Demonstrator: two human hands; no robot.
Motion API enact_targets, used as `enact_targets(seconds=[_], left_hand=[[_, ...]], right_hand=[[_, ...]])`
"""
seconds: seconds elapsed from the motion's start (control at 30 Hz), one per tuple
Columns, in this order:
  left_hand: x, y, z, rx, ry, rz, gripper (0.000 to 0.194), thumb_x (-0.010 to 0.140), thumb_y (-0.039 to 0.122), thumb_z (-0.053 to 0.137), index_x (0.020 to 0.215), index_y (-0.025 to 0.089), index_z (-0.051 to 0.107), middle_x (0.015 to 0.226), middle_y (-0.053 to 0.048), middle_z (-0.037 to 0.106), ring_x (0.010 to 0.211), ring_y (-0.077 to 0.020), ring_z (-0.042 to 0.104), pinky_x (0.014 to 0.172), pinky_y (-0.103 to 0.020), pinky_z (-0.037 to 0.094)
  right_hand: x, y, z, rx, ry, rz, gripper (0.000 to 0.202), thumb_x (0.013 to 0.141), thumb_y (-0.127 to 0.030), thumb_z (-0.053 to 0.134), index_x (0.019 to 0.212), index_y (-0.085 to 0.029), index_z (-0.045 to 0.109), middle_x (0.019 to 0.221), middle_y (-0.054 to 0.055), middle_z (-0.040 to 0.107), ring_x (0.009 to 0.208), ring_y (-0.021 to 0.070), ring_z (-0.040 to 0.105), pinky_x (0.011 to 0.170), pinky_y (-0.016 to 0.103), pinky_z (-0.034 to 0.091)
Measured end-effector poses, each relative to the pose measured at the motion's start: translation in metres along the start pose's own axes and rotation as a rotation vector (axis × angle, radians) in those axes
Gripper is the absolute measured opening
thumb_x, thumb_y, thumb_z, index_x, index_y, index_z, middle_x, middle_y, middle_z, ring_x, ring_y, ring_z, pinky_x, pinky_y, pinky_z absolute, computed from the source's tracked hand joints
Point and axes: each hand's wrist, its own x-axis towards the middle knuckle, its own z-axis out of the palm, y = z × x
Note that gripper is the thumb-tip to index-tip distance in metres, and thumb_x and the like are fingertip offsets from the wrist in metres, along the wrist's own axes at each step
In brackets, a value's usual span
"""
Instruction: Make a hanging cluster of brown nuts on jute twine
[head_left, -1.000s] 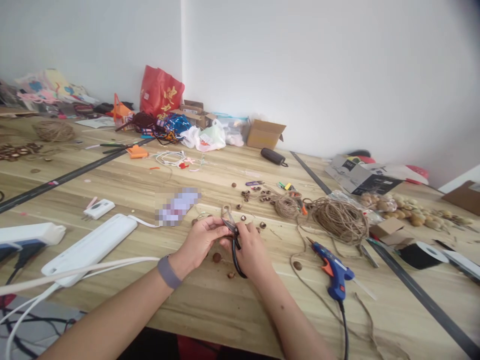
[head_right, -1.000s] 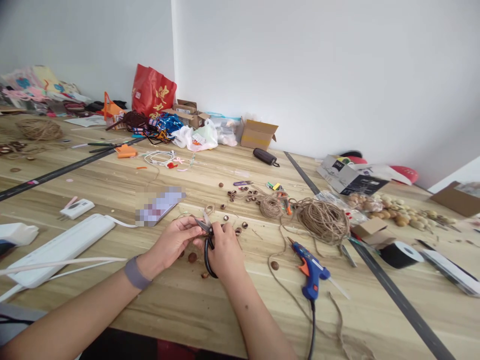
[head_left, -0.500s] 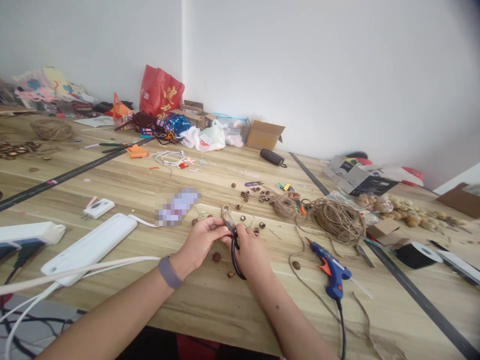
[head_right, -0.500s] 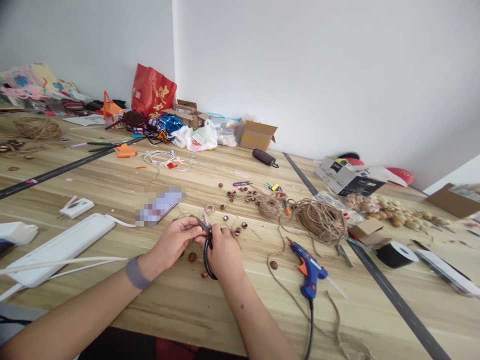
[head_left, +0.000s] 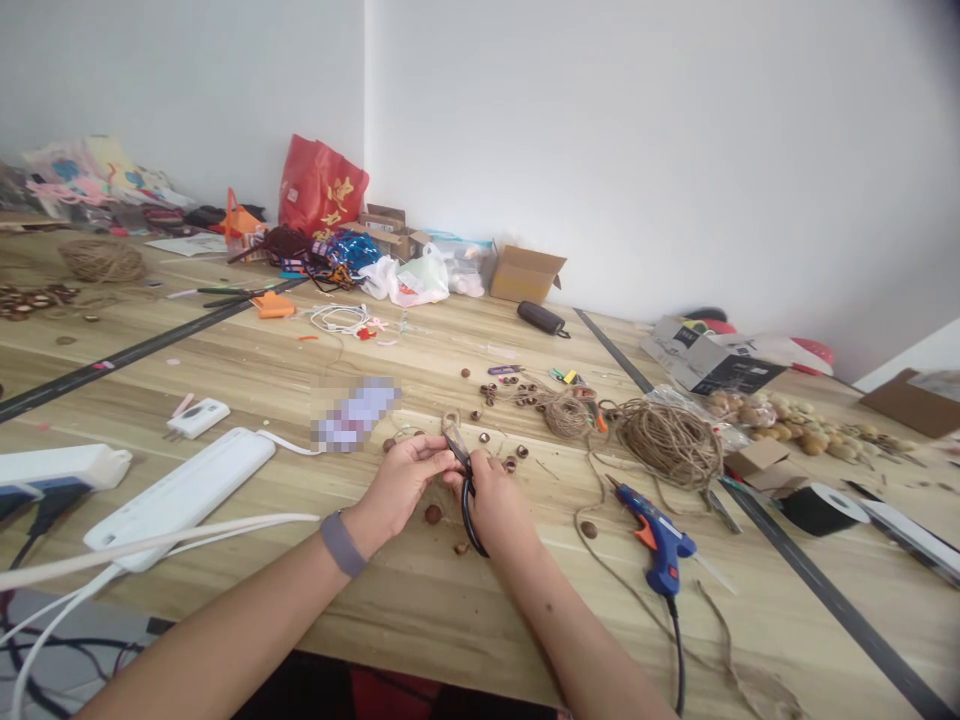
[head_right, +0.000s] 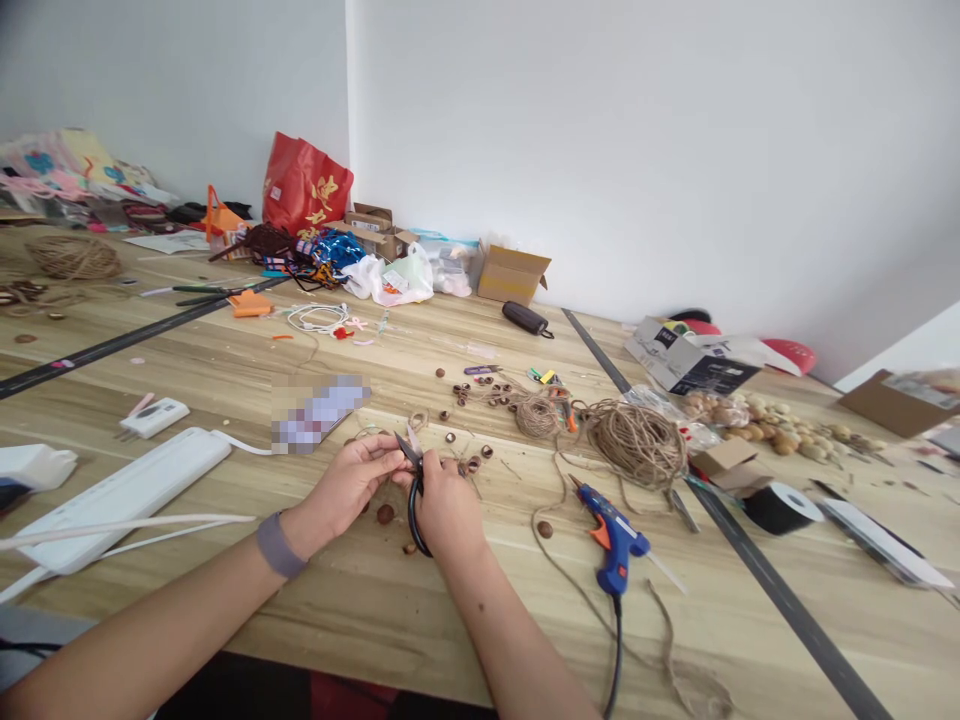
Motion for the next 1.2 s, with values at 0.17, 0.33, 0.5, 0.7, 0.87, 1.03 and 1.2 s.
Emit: enact_targets(seconds=[0.17,0.33,0.5,0.7,0.87,1.03,1.2], left_hand=[[0.0,0.004,0.001,-0.014,-0.008,0.003,0.026,0.06,0.022,0.087,0.081,0.013,0.074,0.08,-0.006,0.075,0.078,-0.0163,0.067,0.074,-0.026,0.052],[0.0,0.005,0.0,-0.04,-0.04,-0.033,0.029,0.057,0.024,0.089,0.079,0.012,0.074,0.074,-0.005,0.072,0.073,-0.0157,0.065,0.064,-0.024,0.05],[-0.001,0.005,0.0,-0.02,-0.075,-0.057,0.031,0.057,0.027,0.09,0.078,0.012,0.073,0.077,-0.006,0.072,0.073,-0.0158,0.065,0.055,-0.021,0.046],[0.0,0.002,-0.002,0.012,-0.073,-0.043,0.031,0.057,0.029,0.091,0.072,0.013,0.068,0.072,-0.004,0.07,0.069,-0.0144,0.064,0.062,-0.024,0.048],[0.0,0.002,-0.003,0.076,-0.062,-0.016,0.03,0.059,0.03,0.088,0.074,0.014,0.068,0.075,-0.004,0.071,0.067,-0.0145,0.063,0.059,-0.024,0.046],[-0.002,0.005,-0.002,0.129,-0.023,0.004,0.028,0.058,0.028,0.087,0.074,0.014,0.069,0.072,-0.002,0.07,0.067,-0.0144,0.063,0.061,-0.024,0.045],[0.0,0.003,-0.003,0.115,0.004,0.022,0.027,0.058,0.025,0.088,0.076,0.013,0.07,0.075,-0.003,0.072,0.074,-0.0164,0.065,0.07,-0.027,0.048]], right_hand=[[-0.001,0.001,-0.001,0.01,0.036,0.002,0.03,0.1,-0.047,0.044,0.102,-0.02,0.055,0.096,0.011,0.067,0.082,0.0242,0.071,0.063,0.028,0.044],[-0.002,0.002,0.0,0.06,0.111,-0.011,0.037,0.093,-0.053,0.056,0.107,-0.019,0.054,0.101,0.011,0.064,0.085,0.0257,0.07,0.066,0.03,0.047],[-0.003,0.003,0.0,0.095,0.126,-0.052,0.039,0.089,-0.053,0.062,0.106,-0.019,0.054,0.1,0.011,0.062,0.089,0.0274,0.068,0.072,0.032,0.049],[-0.004,-0.001,-0.005,0.086,0.033,-0.02,0.037,0.094,-0.054,0.052,0.104,-0.018,0.053,0.101,0.011,0.063,0.087,0.0263,0.068,0.069,0.031,0.046],[-0.004,-0.003,-0.004,0.068,-0.02,0.014,0.042,0.095,-0.058,0.048,0.105,-0.017,0.053,0.102,0.013,0.065,0.09,0.0265,0.069,0.067,0.029,0.045],[-0.003,-0.005,-0.002,0.045,-0.048,0.038,0.042,0.096,-0.057,0.047,0.105,-0.017,0.053,0.1,0.013,0.068,0.089,0.0249,0.07,0.066,0.027,0.044],[-0.002,-0.008,-0.002,0.033,-0.069,0.065,0.034,0.1,-0.048,0.045,0.105,-0.016,0.054,0.099,0.013,0.07,0.088,0.0239,0.071,0.065,0.027,0.044]])
